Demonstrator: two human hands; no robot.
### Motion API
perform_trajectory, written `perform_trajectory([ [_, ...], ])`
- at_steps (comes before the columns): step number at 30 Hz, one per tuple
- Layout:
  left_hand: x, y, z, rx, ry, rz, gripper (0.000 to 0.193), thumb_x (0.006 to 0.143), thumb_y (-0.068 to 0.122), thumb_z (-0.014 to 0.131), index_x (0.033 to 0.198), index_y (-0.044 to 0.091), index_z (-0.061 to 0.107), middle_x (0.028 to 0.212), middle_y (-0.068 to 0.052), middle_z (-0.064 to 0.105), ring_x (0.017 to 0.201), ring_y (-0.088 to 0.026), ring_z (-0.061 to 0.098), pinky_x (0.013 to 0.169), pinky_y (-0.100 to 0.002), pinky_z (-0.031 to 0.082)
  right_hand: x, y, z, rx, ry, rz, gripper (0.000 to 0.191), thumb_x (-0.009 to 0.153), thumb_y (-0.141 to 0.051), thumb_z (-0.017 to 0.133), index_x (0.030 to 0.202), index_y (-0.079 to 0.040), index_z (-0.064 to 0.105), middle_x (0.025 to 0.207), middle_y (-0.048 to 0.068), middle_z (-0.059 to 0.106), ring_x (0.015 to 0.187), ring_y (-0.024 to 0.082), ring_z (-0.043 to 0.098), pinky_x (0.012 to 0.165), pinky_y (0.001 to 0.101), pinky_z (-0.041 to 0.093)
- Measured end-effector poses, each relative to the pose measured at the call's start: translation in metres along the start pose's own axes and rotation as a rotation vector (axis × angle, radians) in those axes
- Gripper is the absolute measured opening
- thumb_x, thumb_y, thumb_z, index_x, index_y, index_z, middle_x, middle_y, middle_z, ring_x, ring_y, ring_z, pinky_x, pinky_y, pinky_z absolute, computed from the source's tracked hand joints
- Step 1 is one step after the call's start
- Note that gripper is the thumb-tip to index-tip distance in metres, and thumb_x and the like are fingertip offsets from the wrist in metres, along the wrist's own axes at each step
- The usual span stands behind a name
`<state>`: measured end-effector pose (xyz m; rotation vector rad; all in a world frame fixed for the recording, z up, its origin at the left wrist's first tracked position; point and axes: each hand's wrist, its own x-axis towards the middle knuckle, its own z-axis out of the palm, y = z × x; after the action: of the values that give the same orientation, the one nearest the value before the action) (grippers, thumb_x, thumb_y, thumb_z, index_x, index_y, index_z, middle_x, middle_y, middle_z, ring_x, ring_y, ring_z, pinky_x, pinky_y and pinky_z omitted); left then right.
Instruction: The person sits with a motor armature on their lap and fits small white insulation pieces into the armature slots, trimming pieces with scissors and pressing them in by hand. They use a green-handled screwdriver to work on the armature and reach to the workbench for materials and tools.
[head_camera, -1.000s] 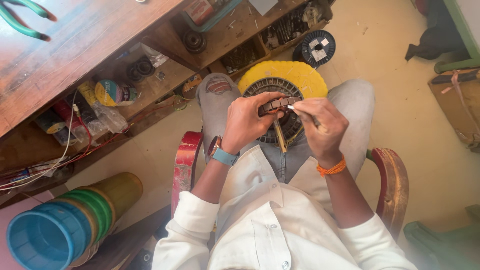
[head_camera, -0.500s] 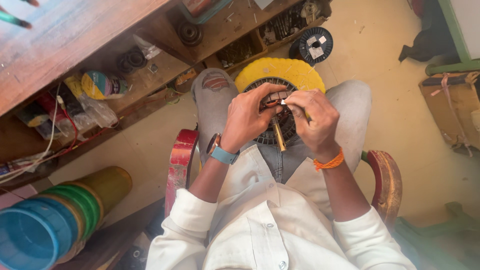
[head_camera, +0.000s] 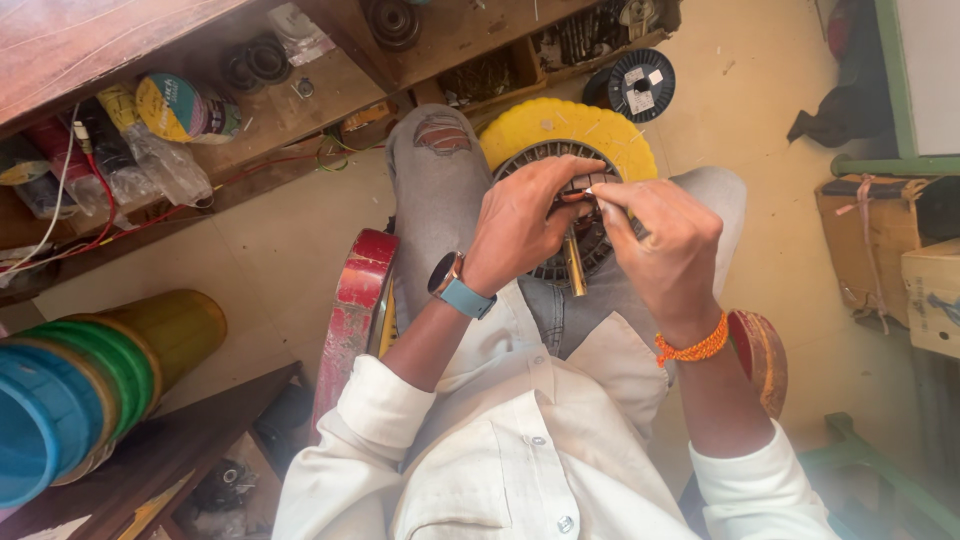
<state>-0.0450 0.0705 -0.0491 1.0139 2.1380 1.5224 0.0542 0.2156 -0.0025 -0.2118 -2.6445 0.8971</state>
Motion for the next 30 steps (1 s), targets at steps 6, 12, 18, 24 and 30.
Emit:
perform_trajectory([
  [6,-0.008,0.001,0.003,-0.007,0.014,0.019,0.044,0.085,0.006,0.074,0.127,0.013,0.063,0.115,-0.008,0.071,0.112,-0.031,0.067,0.093,-0.041,0.054,-0.014,0.004,0.001,0.126,0.025,0.118,0.017,0.094,0.006,0.077,0.109,-0.001,0.074,0.103,0.013,0.075,0.091,0.023,0.074,0.080,0.0321,0.057],
  [12,-0.001,-0.007,-0.011,-0.254,-0.145,-0.180,0.049,0.088,0.018,0.073,0.135,0.012,0.061,0.114,-0.009,0.076,0.104,-0.022,0.074,0.091,-0.034,0.057,-0.021,0.010,0.006,0.115,0.075,0.037,0.018,0.092,0.010,0.079,0.107,0.000,0.073,0.103,0.013,0.074,0.094,0.025,0.074,0.084,0.0333,0.058],
  [18,0.006,-0.014,-0.014,-0.296,-0.276,-0.311,0.040,0.090,0.022,0.069,0.127,0.007,0.070,0.108,-0.010,0.079,0.092,-0.017,0.074,0.086,-0.032,0.057,-0.021,0.007,0.000,0.121,0.032,0.039,0.021,0.088,0.012,0.077,0.105,0.000,0.073,0.103,0.013,0.074,0.096,0.026,0.073,0.086,0.0344,0.058],
  [24,0.014,-0.005,-0.015,-0.199,-0.344,-0.299,0.039,0.092,0.021,0.067,0.129,0.009,0.066,0.108,-0.011,0.078,0.097,-0.025,0.075,0.085,-0.037,0.056,-0.018,0.000,-0.004,0.099,0.024,0.094,0.023,0.087,0.012,0.077,0.105,0.000,0.073,0.100,0.013,0.073,0.093,0.026,0.073,0.083,0.0343,0.058],
  [30,0.009,0.016,-0.010,0.062,-0.267,-0.226,0.032,0.092,0.021,0.068,0.123,0.013,0.068,0.103,-0.012,0.076,0.097,-0.035,0.070,0.081,-0.047,0.053,-0.019,-0.007,-0.004,0.031,0.016,0.100,0.022,0.087,0.012,0.079,0.104,-0.001,0.073,0.098,0.013,0.071,0.091,0.027,0.072,0.081,0.0347,0.057],
])
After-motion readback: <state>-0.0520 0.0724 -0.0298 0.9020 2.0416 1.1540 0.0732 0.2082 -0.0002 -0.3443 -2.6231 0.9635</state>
